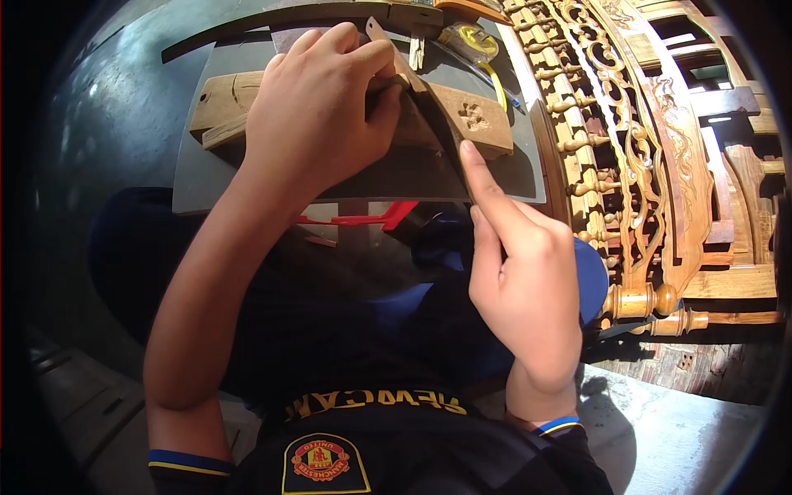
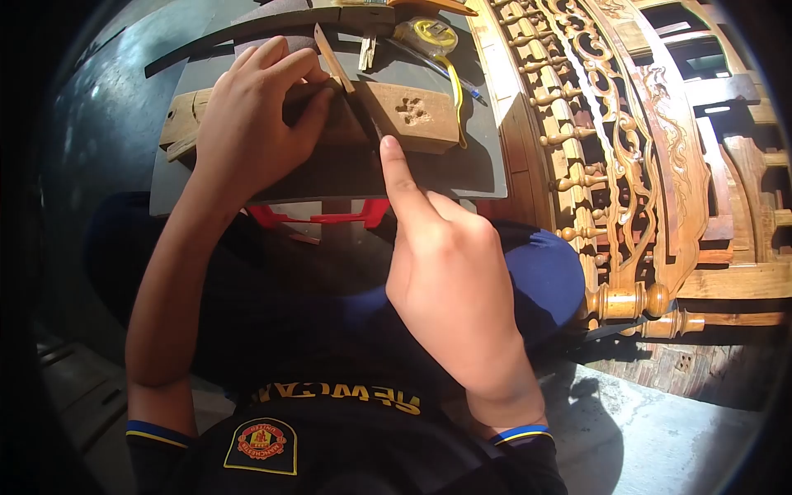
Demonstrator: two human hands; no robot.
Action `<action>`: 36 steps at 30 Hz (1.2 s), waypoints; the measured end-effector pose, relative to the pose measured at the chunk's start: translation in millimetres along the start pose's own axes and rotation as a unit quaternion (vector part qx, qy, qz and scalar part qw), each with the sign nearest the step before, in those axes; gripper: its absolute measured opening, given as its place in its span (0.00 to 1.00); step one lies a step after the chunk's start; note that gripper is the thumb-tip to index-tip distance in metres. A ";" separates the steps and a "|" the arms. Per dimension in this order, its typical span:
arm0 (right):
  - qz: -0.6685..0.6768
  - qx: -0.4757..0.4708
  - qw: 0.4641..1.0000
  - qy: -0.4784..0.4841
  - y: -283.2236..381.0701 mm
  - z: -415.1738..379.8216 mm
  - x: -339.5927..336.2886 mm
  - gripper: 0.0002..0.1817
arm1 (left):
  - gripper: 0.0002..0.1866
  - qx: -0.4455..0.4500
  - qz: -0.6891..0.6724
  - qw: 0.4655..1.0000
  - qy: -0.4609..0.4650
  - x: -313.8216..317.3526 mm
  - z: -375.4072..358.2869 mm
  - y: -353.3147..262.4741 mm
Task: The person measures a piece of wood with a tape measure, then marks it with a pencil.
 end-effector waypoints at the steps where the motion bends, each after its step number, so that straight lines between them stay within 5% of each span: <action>1: -0.018 0.005 1.000 0.009 -4.5 17.8 11.5 0.30 | 0.08 -0.001 -0.007 1.000 0.002 -0.3 1.9 0.9; 9: 0.062 0.060 0.996 -0.037 -31.0 6.8 -19.5 0.31 | 0.09 0.007 -0.011 1.000 0.005 -3.8 2.1 -0.4; 13: 0.075 0.015 0.996 -0.040 -37.2 21.5 -34.8 0.37 | 0.09 -0.004 -0.090 0.996 0.027 -29.6 -3.1 -11.4; 19: -0.051 -0.069 0.991 0.099 -65.5 58.7 -51.3 0.41 | 0.13 0.030 -0.276 0.961 0.015 -81.5 2.8 -31.4; 23: -0.080 -0.108 0.989 0.058 -92.2 86.2 -44.5 0.20 | 0.19 0.001 -0.402 0.915 0.018 -77.1 -4.3 -29.5; 31: 0.000 -0.209 0.969 -0.131 -92.5 103.2 -34.2 0.08 | 0.20 -0.003 -0.472 0.881 0.030 -84.2 -9.0 -39.8; 36: -0.007 -0.319 0.934 -0.160 -30.4 64.9 -44.0 0.20 | 0.20 -0.018 -0.517 0.854 0.053 -91.4 -13.3 -43.8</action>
Point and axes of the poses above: each hand's wrist, its own z-axis towards the middle knuckle, its own x-axis out of the palm, y = z × x, the point moved 5 cm from there along z, towards the middle knuckle, and after that the axes turned 1 degree about -x, right-handed, at the moved point
